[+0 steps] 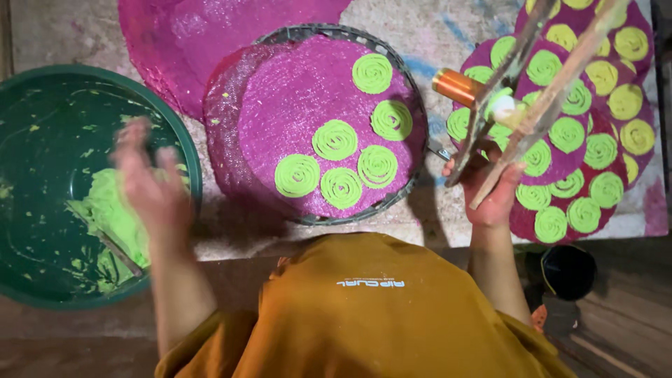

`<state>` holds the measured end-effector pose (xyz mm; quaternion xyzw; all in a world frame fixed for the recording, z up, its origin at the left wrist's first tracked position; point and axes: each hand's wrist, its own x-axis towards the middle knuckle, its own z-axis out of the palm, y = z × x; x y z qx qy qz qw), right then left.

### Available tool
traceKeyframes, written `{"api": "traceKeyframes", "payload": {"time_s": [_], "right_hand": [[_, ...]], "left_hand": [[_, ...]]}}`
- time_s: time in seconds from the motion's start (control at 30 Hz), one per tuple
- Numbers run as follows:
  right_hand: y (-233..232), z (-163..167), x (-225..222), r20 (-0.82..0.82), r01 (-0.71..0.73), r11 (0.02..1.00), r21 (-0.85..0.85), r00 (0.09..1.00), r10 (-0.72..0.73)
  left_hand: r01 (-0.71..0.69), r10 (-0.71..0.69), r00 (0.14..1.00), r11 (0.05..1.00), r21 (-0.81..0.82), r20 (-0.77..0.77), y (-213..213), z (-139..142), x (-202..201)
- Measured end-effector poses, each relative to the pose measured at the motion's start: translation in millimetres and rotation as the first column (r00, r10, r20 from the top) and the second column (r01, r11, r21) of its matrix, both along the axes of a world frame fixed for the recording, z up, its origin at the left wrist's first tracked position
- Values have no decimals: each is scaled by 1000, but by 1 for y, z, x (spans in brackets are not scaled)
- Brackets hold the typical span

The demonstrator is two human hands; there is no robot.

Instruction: The person uses a manual dough extruder to pipe green dough into spiral shapes onto a purple tray. They repeatedly scoop dough from a green bowl into the extruder, press it out, and arrange the spirals in rows.

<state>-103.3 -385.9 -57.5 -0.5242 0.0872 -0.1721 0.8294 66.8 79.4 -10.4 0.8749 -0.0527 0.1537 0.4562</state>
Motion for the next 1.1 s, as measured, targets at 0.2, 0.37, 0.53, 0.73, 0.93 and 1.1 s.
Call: {"api": "traceKeyframes", "payload": {"time_s": [0.2, 0.37, 0.53, 0.73, 0.93, 1.1], "right_hand": [[21, 4, -5, -85, 39, 996, 83, 996, -32], [35, 7, -19, -98, -129, 991, -40, 987, 125], [37, 4, -13, -210, -183, 983, 13, 961, 181], [35, 8, 18, -334, -475, 872, 116, 808, 484], [50, 34, 57, -603, -883, 461, -88, 415, 681], [73, 59, 92, -755, -931, 306, 197, 55, 653]], "left_hand": [[149, -144, 989, 947, 283, -41, -85, -44, 47], [-146, -203, 870, 765, -628, -450, -91, -71, 48], [-154, -63, 944, 784, -601, -324, -97, -94, -28], [-124, 153, 969, 981, -152, 195, -92, -85, -65], [179, -383, 924, 427, -886, 2, -86, -69, -12], [152, -581, 581, -612, -777, 571, -92, -62, 15]]}}
